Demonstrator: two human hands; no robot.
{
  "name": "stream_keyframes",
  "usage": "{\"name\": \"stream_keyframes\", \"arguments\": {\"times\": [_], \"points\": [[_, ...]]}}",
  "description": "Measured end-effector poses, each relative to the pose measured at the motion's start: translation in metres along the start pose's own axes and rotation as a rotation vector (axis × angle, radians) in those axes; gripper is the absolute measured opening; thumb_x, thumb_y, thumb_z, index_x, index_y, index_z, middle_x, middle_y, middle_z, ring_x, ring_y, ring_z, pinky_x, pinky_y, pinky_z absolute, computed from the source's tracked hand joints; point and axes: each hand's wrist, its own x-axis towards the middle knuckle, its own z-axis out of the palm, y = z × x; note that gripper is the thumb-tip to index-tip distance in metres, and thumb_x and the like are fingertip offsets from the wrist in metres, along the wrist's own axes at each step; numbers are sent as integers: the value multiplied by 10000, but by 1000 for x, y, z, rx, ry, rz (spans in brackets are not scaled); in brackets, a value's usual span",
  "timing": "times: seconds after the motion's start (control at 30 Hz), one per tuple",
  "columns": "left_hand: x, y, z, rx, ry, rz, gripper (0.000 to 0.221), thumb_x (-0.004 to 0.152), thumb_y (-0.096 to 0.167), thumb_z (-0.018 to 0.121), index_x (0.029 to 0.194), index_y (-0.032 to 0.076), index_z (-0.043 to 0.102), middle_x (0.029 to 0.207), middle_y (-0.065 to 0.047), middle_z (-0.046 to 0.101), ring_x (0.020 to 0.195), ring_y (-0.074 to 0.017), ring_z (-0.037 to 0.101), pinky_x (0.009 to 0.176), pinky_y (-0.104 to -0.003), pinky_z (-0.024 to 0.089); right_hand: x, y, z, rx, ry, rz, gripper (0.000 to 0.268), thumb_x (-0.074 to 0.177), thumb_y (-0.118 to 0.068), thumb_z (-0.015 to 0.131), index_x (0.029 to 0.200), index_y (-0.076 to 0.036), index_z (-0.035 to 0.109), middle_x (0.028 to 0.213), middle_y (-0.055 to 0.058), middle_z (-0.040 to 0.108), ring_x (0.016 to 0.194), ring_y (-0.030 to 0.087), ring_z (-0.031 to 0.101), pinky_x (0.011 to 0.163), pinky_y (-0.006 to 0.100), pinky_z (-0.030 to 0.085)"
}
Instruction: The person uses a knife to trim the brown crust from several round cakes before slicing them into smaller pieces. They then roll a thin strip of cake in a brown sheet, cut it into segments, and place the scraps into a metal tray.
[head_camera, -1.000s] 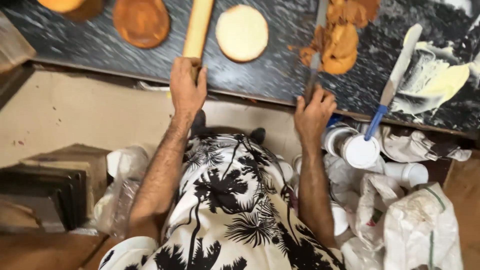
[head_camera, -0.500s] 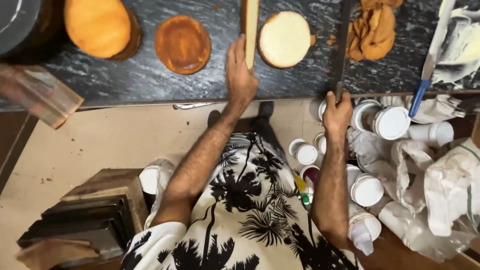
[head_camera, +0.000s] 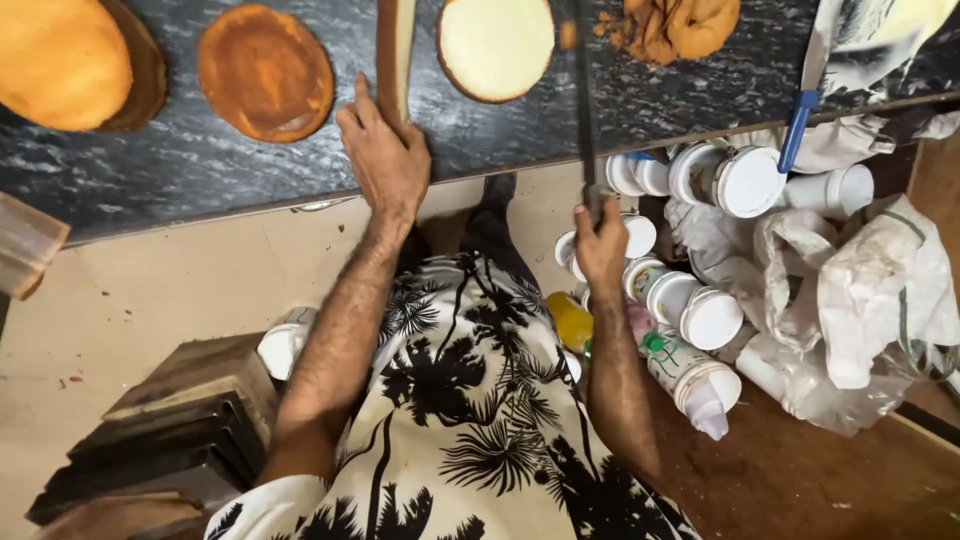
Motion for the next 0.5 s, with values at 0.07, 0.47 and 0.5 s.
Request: {"name": "stream_keyframes", "arguments": {"times": [0.07,0.47,0.5], "points": [[-1,-3,9,-55,70,-21,803,933,20,720,1593,-49,268,1270,-213,439,1198,-352,528,1037,-439,478,10,0,-12,-44,70,-61,210,1016,-170,687,1128,-21,591,793,111,655,677,216,653,622,356,506],[9,-3,62,-361,154,155,756,1035,-113,511,1676,52,145,1752,-179,64,1642,-358,167,1372,-440,269,16,-92,-18,281,-87,-9,235,1052,-136,618,1186,-26,460,804,74,657,605,144,648,506,298,523],[9,-1,63,-370,171,166,753,1040,-115,505,1680,58,148,1758,-168,64,1649,-358,163,1379,-440,262,11,-103,-16,393,-166,63,234,1054,-154,608,1179,-36,449,784,53,629,556,121,616,443,281,504]]}}
